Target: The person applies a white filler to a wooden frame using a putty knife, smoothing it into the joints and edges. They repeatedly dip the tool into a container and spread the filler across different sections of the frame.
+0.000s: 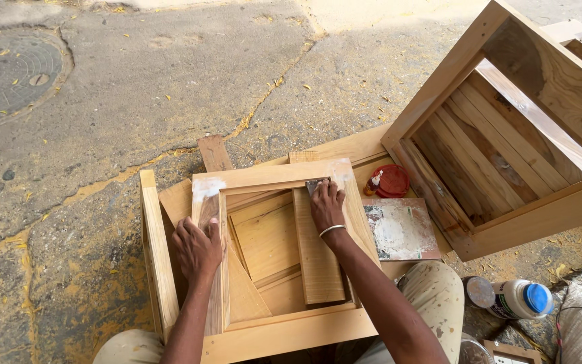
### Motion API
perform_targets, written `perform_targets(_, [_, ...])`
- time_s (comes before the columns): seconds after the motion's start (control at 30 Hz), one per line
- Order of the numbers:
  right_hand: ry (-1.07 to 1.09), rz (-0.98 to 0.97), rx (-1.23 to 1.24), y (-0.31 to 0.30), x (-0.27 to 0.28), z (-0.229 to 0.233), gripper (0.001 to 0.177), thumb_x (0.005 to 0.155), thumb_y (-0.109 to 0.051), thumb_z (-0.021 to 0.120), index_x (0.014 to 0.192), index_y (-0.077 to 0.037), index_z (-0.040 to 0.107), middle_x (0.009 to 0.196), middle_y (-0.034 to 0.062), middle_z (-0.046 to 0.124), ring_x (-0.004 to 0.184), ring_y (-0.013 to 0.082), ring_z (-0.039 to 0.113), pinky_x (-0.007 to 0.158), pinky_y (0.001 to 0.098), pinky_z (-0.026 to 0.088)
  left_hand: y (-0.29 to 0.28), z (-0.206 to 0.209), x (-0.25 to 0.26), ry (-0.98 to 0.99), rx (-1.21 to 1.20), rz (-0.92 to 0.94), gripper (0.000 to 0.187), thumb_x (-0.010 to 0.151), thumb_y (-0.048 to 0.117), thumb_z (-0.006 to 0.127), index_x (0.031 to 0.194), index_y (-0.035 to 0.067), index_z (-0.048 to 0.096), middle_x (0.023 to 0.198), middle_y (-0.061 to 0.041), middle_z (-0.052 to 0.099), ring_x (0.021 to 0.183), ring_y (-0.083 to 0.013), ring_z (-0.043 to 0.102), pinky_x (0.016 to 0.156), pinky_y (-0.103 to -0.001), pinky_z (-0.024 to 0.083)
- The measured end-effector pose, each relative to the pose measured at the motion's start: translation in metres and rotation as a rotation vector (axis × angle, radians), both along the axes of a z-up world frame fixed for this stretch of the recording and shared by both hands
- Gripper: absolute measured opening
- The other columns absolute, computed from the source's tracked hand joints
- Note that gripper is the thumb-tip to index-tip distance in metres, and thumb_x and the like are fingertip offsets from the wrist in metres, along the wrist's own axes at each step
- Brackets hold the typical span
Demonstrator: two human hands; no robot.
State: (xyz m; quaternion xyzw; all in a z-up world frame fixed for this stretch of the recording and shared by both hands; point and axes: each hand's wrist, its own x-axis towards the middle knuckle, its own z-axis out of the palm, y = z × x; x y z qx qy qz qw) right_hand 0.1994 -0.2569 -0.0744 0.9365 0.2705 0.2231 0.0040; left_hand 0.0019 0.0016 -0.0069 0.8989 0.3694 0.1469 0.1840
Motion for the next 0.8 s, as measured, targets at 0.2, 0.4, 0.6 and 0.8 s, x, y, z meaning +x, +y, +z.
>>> perform_targets(0.2, [0.011, -0.055, -0.066, 0.002, -0.004, 0.007, 0.040, 0.091, -0.013, 0.053, 0.123, 0.009, 0.064, 0.127, 0.0212, 0.060, 0.111, 0.0304, 0.052, 0.094, 0.0436, 0.042, 0.007, -0.013, -0.001, -0.015, 0.036, -0.040, 0.079, 0.101, 0.056, 0.050, 0.144, -0.009, 0.042, 0.150, -0.026, 0.043, 0.138, -0.0404, 0.041, 0.109, -0.051, 0.044])
perform_targets(0.4, [0.191, -0.041, -0.031, 0.005, 0.008, 0.027, 0.029, 0.101, -0.014, 0.043, 0.104, 0.003, 0.067, 0.105, 0.0199, 0.065, 0.107, 0.0304, 0.053, 0.091, 0.0431, 0.043, 0.011, -0.016, -0.003, 0.017, -0.026, -0.052, 0.083, 0.101, 0.058, 0.049, 0.146, -0.010, 0.038, 0.150, -0.028, 0.040, 0.139, -0.0411, 0.038, 0.106, -0.052, 0.044])
perform_targets(0.6, [0.454, 0.009, 0.070, 0.003, 0.039, 0.039, 0.047, 0.108, -0.021, 0.029, 0.083, -0.003, 0.064, 0.085, 0.0184, 0.065, 0.098, 0.0306, 0.052, 0.090, 0.0453, 0.042, 0.008, -0.012, -0.004, -0.012, -0.032, -0.062, 0.080, 0.102, 0.057, 0.049, 0.147, -0.009, 0.040, 0.150, -0.026, 0.042, 0.138, -0.0411, 0.040, 0.108, -0.053, 0.042])
perform_targets(0.8, [0.565, 0.104, -0.233, 0.001, 0.077, 0.065, 0.033, 0.101, -0.010, 0.040, 0.082, -0.004, 0.066, 0.083, 0.0181, 0.068, 0.096, 0.0303, 0.056, 0.093, 0.0465, 0.045, 0.002, -0.003, -0.005, -0.062, -0.033, -0.050, 0.078, 0.102, 0.054, 0.053, 0.145, -0.010, 0.041, 0.149, -0.025, 0.044, 0.136, -0.0412, 0.042, 0.108, -0.052, 0.043])
